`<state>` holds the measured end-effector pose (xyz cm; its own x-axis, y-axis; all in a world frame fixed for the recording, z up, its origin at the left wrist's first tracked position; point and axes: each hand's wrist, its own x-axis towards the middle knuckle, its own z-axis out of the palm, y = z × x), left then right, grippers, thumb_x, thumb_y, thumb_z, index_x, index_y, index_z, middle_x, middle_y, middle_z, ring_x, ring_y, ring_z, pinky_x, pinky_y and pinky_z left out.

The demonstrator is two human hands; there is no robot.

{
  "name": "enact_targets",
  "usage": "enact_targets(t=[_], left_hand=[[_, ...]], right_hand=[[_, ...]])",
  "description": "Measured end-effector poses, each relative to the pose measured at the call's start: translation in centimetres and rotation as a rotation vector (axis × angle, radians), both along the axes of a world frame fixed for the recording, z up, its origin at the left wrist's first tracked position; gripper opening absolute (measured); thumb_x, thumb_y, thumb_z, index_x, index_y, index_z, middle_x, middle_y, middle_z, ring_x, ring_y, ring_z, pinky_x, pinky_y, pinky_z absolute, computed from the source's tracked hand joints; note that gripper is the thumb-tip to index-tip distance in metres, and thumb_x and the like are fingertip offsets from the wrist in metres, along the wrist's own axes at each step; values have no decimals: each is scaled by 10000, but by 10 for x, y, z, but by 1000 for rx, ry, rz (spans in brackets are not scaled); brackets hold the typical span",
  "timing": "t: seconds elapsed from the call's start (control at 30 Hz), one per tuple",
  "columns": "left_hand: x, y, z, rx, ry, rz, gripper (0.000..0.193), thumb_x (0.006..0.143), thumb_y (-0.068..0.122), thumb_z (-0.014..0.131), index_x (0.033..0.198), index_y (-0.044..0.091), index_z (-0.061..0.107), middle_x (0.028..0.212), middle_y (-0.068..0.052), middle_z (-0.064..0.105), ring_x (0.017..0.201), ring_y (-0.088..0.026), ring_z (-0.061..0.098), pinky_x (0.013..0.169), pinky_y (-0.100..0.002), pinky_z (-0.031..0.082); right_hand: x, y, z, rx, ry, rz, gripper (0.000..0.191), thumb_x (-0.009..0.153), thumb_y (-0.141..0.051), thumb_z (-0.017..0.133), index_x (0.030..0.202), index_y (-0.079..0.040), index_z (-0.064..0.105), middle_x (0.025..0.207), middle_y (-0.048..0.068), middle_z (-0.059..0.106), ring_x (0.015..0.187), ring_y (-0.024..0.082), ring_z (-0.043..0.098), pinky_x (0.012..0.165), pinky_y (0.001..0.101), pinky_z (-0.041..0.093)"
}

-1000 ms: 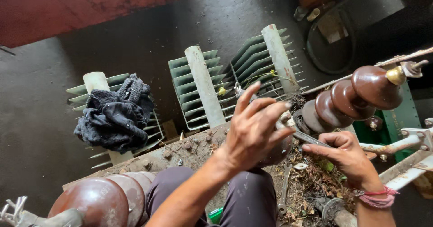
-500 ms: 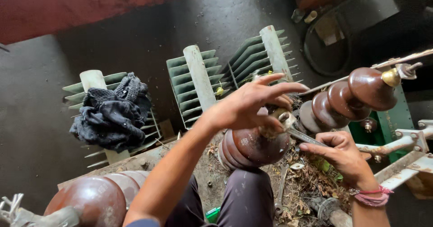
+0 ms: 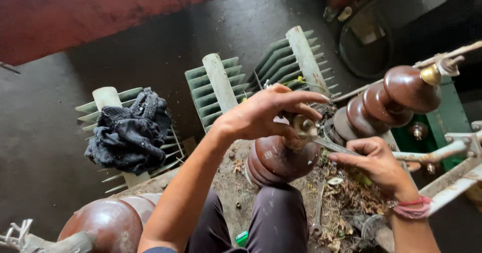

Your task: The person uses a wrench to tighten a bolt on a brown insulator attached to electrical equipment. They adjust the wrench and their grip multiple times to secure the connection.

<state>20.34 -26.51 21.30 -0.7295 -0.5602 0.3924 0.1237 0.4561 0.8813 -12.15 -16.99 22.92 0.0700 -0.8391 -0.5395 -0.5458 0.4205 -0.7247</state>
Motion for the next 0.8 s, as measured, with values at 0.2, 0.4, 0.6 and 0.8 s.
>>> enact_targets(t=[0.2, 0.4, 0.6, 0.8], left_hand=[[-4, 10, 9, -213, -88, 137, 988, 740, 213, 871, 1589, 216, 365, 1310, 34, 736, 1209, -234, 633, 1153, -420, 388], [-1, 11, 1, -285, -82, 224, 822, 822, 350, 846, 1524, 178, 454, 1373, -6, 706, 1277, -235, 624, 1207, -442, 364], [-10, 44, -16, -376, -138, 467, 676, 782, 521, 802, 1287, 110, 623, 1379, -84, 637, 1423, -289, 517, 1296, -539, 178], [-11, 5, -14, -374, -32, 213, 445, 933, 425, 735, 1309, 189, 693, 1362, -1, 697, 1428, -176, 532, 1331, -602, 71]], right_hand=[[-2, 4, -5, -14, -50, -41, 249, 832, -146, 830, 645, 0, 754, 584, -61, 542, 538, 28, 416, 472, 252, 269], [1, 4, -3, 20, -15, -86, 207, 807, -138, 827, 655, -4, 781, 576, -53, 543, 526, 35, 414, 473, 254, 246], [7, 2, 4, 27, -12, -74, 199, 797, -153, 837, 666, -12, 788, 572, -53, 549, 518, 36, 414, 466, 256, 248], [7, -5, 9, 151, 107, -80, 283, 806, -195, 854, 626, -13, 734, 551, -16, 555, 488, 78, 421, 459, 289, 255]])
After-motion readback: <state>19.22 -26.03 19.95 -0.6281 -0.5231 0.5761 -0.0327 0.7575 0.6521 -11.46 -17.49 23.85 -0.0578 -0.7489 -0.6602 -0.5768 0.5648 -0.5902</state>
